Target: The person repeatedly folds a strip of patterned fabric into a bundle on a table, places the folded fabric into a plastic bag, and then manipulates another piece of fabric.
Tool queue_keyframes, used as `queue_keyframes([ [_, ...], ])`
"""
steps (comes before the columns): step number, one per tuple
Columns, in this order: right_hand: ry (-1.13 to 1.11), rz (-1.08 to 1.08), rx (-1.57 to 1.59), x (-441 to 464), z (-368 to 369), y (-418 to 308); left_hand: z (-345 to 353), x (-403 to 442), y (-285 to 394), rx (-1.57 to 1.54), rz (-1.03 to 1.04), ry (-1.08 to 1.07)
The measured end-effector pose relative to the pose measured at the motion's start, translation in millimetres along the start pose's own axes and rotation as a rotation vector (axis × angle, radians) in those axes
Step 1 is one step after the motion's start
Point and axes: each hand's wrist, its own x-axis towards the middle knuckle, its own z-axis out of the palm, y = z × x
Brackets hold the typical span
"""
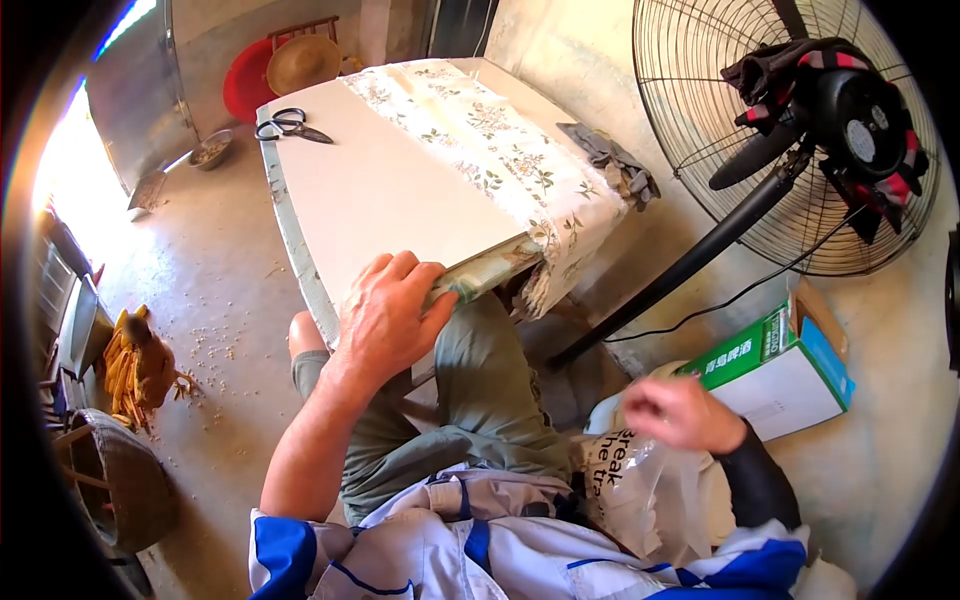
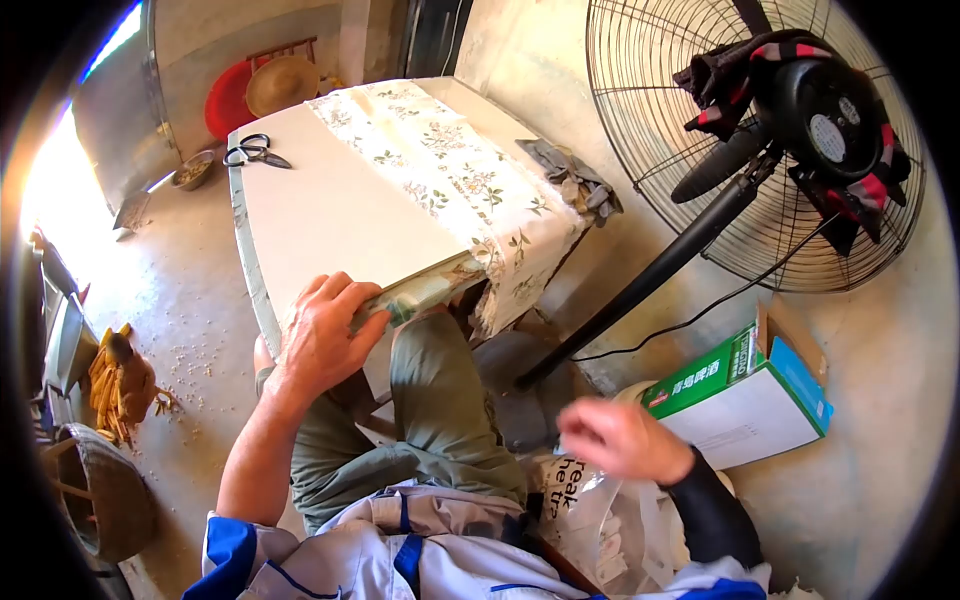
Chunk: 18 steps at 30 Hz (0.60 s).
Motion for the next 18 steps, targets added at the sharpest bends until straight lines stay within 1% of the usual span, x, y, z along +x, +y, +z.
queue_keyframes([
  [1, 0.133, -0.085, -0.073, 26, -1, 4, 0, 0, -1, -0.011, 0.001, 0.003],
  [2, 0.209, -0.103, -0.061, 50, -4, 6, 0, 0, -2, -0.019, 0.001, 0.005],
  [3, 0.269, -0.12, -0.035, 74, -7, 11, -1, -1, -2, -0.017, -0.002, 0.009],
  [4, 0.354, -0.171, -0.104, 98, -7, 24, -2, 0, -1, -0.015, -0.005, 0.011],
  [6, 0.456, -0.186, -0.133, 139, -11, 48, -2, -1, 0, -0.006, -0.012, 0.009],
  [7, 0.491, -0.175, -0.15, 155, -17, 54, -3, -1, 1, 0.001, -0.019, 0.007],
  [9, 0.588, -0.144, -0.187, 184, -28, 91, -3, 0, 3, 0.011, -0.023, 0.008],
  [12, 0.692, 0.072, -0.198, 211, -44, 137, -2, 0, 3, 0.028, -0.015, 0.024],
  [14, 0.689, 0.126, -0.133, 220, -51, 164, -2, 0, 5, 0.044, -0.019, 0.011],
  [16, 0.695, 0.183, -0.114, 222, -52, 168, -2, 1, 6, 0.057, -0.018, 0.007],
  [18, 0.809, 0.169, -0.19, 223, -45, 170, -2, 1, 6, 0.066, -0.009, 0.009],
])
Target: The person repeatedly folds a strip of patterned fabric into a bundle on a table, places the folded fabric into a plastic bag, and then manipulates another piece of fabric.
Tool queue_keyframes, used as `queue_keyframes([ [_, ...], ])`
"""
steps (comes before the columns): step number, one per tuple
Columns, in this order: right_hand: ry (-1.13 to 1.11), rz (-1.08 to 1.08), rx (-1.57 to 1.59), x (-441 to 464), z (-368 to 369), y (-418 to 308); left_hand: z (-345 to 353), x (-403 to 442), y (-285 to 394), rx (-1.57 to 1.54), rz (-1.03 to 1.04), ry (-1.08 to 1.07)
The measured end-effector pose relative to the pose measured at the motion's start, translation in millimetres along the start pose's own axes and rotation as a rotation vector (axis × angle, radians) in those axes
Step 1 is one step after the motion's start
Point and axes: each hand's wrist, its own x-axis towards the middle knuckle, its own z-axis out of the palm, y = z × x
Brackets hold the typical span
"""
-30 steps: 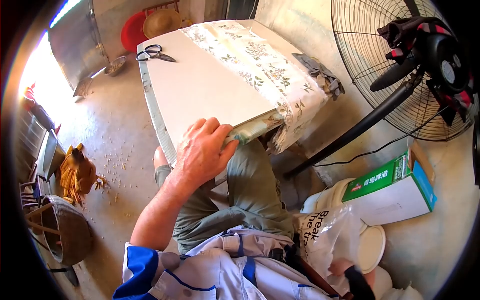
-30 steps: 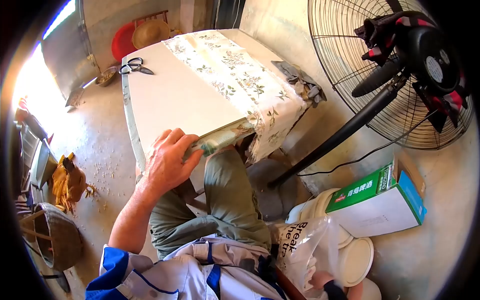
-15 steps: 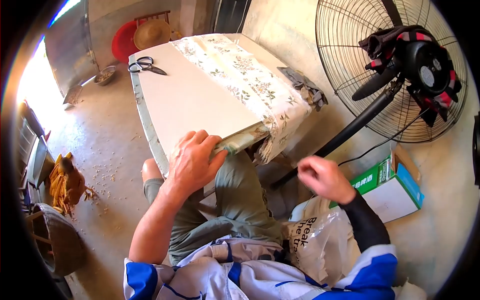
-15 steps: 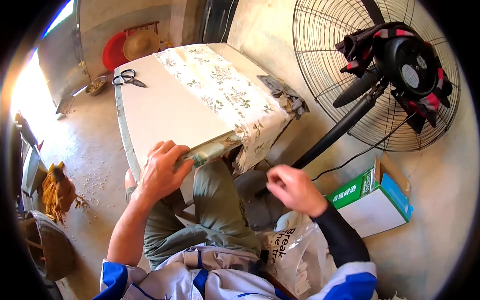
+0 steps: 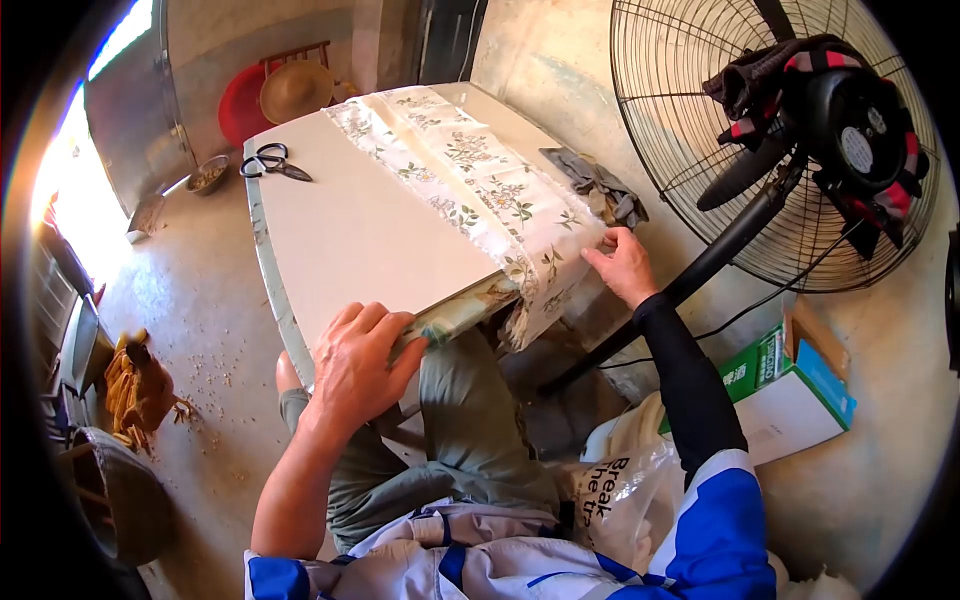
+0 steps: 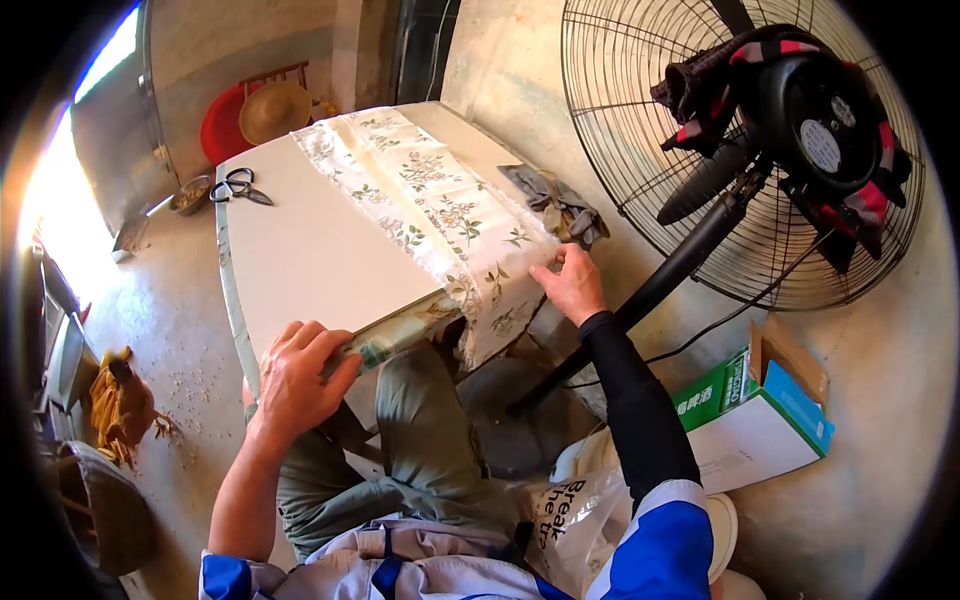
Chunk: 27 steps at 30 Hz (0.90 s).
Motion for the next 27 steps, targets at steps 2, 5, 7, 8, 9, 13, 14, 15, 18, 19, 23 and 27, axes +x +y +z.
queue_keyframes([
  [2, -0.025, 0.159, 0.167, -6, 4, -3, -1, 1, 2, 0.007, -0.001, -0.005],
  [5, -0.2, 0.477, 0.579, -11, 1, -16, -2, 2, 3, 0.024, 0.007, -0.015],
  [7, -0.2, 0.444, 0.612, -12, 7, -8, -2, 1, 3, 0.033, 0.011, -0.017],
  [8, -0.184, 0.426, 0.599, -12, 8, -4, -2, 1, 3, 0.034, 0.012, -0.018],
  [9, -0.167, 0.409, 0.586, -12, 7, -2, -2, 2, 3, 0.033, 0.014, -0.02],
  [13, -0.074, 0.2, 0.336, -16, 2, -1, -1, 2, 6, 0.047, 0.001, -0.024],
  [14, -0.053, 0.158, 0.297, -17, 3, 1, -1, 1, 5, 0.046, -0.007, -0.031],
  [15, -0.033, 0.115, 0.258, -16, 5, 3, -1, 1, 5, 0.046, -0.016, -0.039],
  [18, 0.084, -0.084, 0.18, -16, 6, 7, -1, 0, 4, 0.044, 0.0, -0.032],
  [19, 0.132, -0.162, 0.161, -16, 6, 6, -1, 0, 4, 0.042, 0.008, -0.022],
  [23, -0.037, -0.026, 0.347, -18, -7, -6, -2, 1, 5, 0.034, 0.024, -0.002],
  [27, -0.153, 0.08, 0.611, -20, -17, -18, -3, 1, 6, 0.035, 0.016, -0.005],
])
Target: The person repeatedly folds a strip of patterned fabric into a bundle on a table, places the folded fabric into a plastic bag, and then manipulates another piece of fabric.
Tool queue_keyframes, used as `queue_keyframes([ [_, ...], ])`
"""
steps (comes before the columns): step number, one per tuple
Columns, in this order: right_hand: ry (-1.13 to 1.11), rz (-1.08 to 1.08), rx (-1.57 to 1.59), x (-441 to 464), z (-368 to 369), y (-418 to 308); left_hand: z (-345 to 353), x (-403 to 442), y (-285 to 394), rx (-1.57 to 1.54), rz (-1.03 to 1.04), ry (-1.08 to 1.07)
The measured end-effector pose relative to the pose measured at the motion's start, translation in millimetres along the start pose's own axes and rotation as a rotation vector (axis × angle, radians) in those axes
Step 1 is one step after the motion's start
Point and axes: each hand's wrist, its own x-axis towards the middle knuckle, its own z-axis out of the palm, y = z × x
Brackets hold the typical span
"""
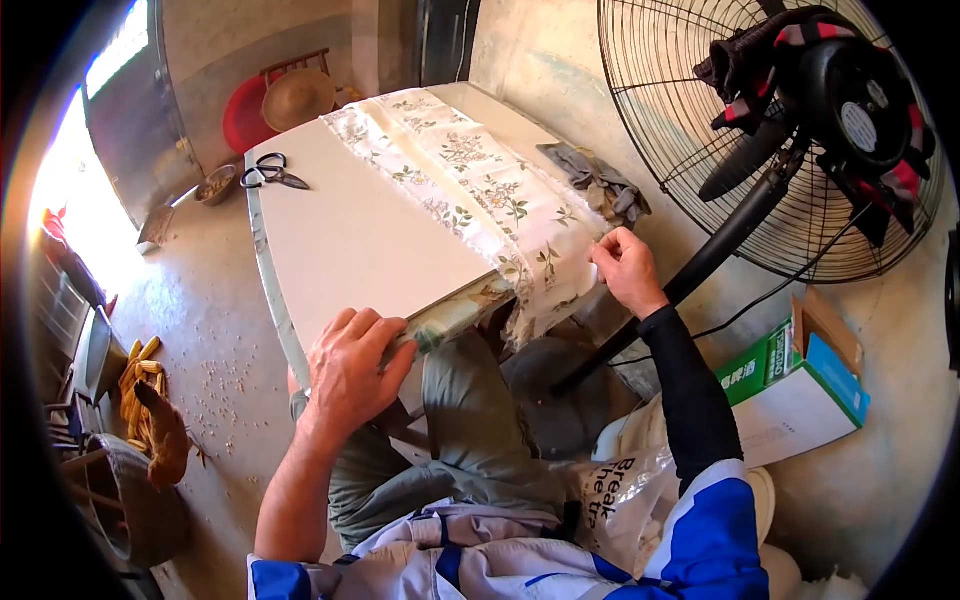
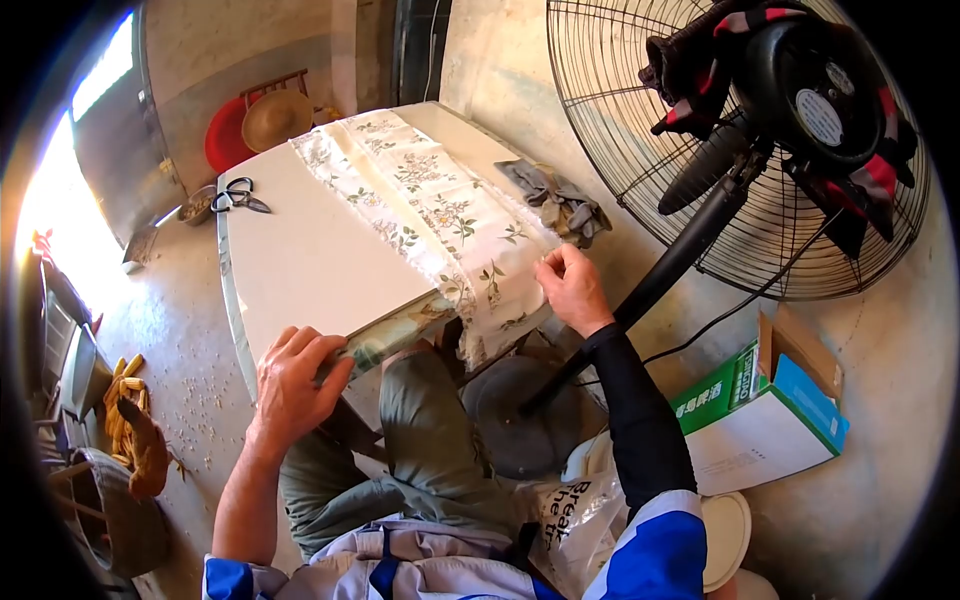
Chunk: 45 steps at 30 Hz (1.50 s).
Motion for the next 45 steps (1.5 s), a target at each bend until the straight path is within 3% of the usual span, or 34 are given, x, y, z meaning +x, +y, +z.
queue_keyframes([
  [7, -0.11, 0.211, 0.353, -9, -8, -17, 1, -1, -1, 0.003, 0.0, 0.006],
  [10, -0.012, 0.172, 0.191, -13, -8, -5, 2, -1, 0, 0.001, 0.001, 0.008],
  [13, -0.066, 0.182, -0.191, -10, -10, 32, 1, -2, 0, 0.0, 0.004, 0.006],
  [16, -0.125, 0.292, -0.269, -30, 7, 33, 2, -2, -1, 0.005, 0.009, 0.009],
  [20, 0.004, 0.382, 0.07, -39, 42, 114, 3, -2, -2, 0.001, 0.026, 0.017],
  [23, -0.031, 0.404, 0.574, -34, 66, 125, 2, -3, -3, 0.003, 0.023, 0.014],
  [25, -0.06, 0.403, 0.874, -39, 84, 118, 2, -1, -3, 0.002, 0.022, 0.009],
  [28, -0.191, 0.521, 0.935, -41, 88, 106, 2, -2, -2, 0.002, 0.011, 0.009],
  [33, -0.224, 0.559, 1.345, -55, 71, 91, 2, -2, -3, -0.007, 0.017, 0.019],
  [38, -0.176, 0.405, 0.943, -58, 14, 106, 2, -2, -2, -0.003, 0.025, 0.029],
  [40, 0.1, 0.339, 0.757, -64, 9, 73, 2, -2, -3, -0.004, 0.026, 0.03],
  [45, 0.046, 0.185, 0.783, -52, -6, 47, 2, -2, -4, -0.006, 0.033, 0.033],
])
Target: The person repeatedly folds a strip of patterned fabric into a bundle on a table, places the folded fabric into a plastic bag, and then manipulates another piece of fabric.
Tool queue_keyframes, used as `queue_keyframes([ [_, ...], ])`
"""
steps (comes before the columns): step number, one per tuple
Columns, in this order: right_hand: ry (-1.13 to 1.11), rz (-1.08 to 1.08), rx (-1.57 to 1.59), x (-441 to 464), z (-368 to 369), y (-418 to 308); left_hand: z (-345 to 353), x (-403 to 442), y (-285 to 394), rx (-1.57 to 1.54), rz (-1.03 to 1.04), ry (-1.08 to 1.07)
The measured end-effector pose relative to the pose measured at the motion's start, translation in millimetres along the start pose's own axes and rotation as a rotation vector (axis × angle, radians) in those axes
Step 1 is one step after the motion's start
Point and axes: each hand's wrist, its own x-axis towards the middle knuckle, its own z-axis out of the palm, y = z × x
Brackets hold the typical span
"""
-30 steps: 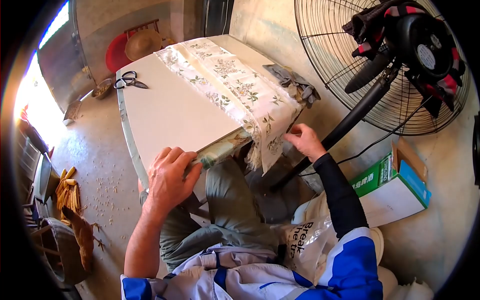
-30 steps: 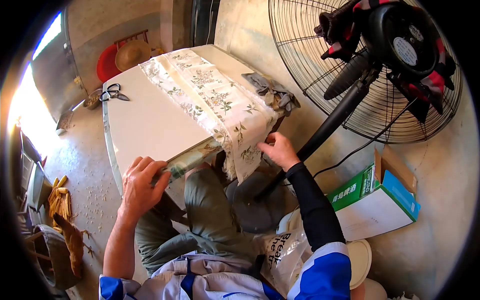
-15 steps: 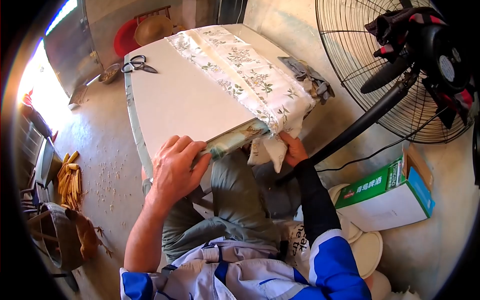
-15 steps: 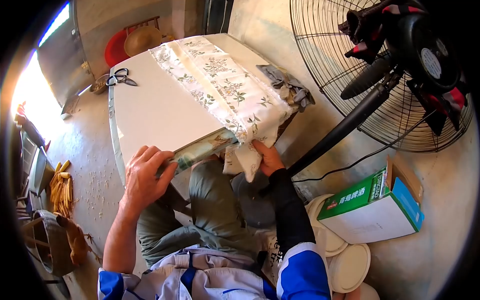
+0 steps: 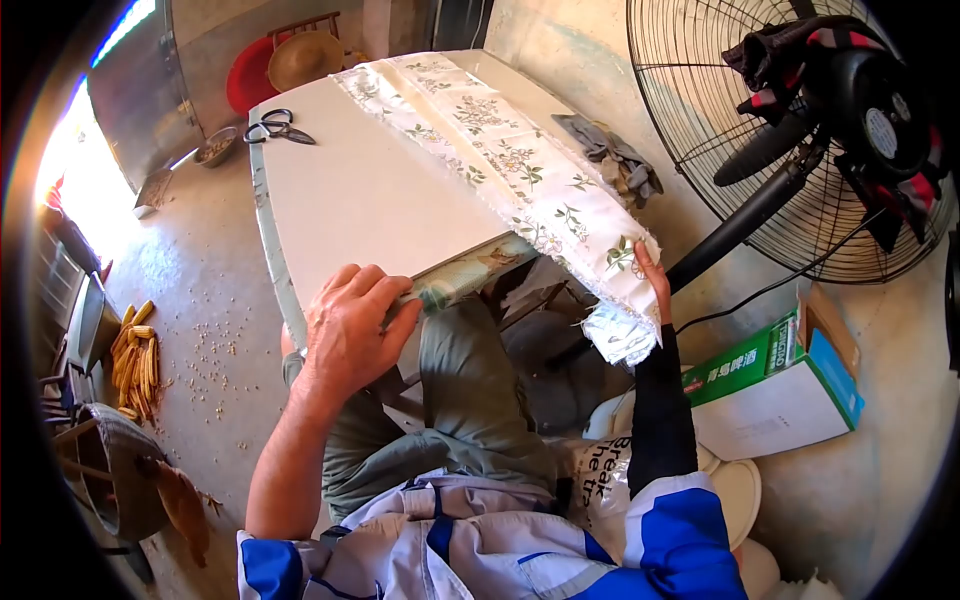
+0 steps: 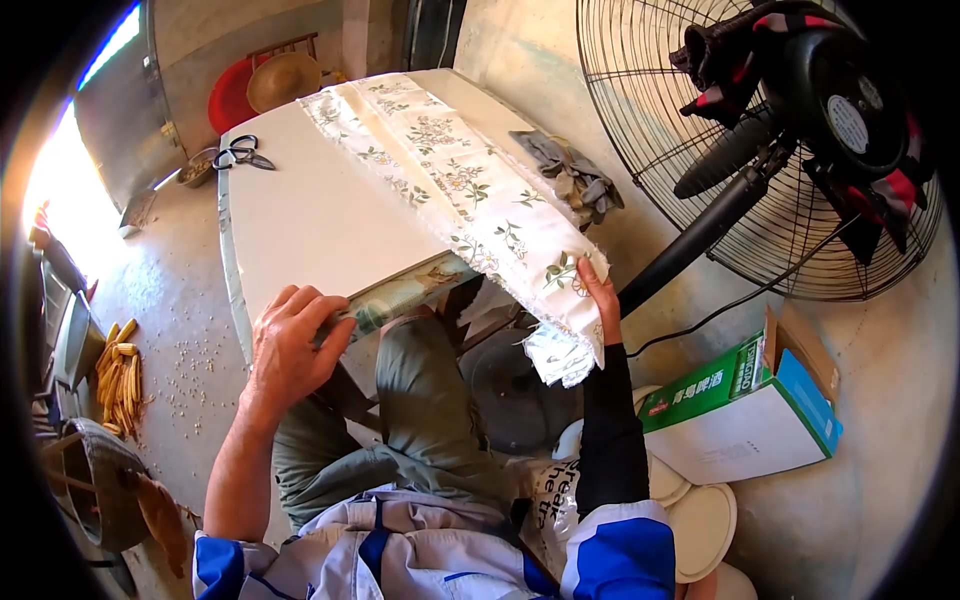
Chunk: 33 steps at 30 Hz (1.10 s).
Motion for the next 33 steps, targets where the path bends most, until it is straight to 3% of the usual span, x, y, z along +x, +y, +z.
queue_keyframes([
  [5, -0.03, -0.034, -0.064, 9, -7, 4, 0, 0, 0, -0.007, -0.009, 0.003],
  [9, 0.024, 0.138, -0.133, -11, 5, 19, 0, 0, 0, -0.011, -0.007, 0.008],
  [11, 0.027, 0.23, -0.372, -15, -10, 31, 1, 0, 1, -0.007, -0.016, 0.007],
  [18, 0.103, 0.311, -0.589, -37, -21, 48, 2, 0, 2, 0.003, -0.026, 0.001],
  [25, 0.14, 0.266, -0.563, -44, -15, 63, 4, 0, 2, 0.004, -0.007, 0.011],
  [33, 0.005, 0.431, -0.314, -64, 17, 102, 2, 0, 1, 0.003, 0.0, 0.009],
])
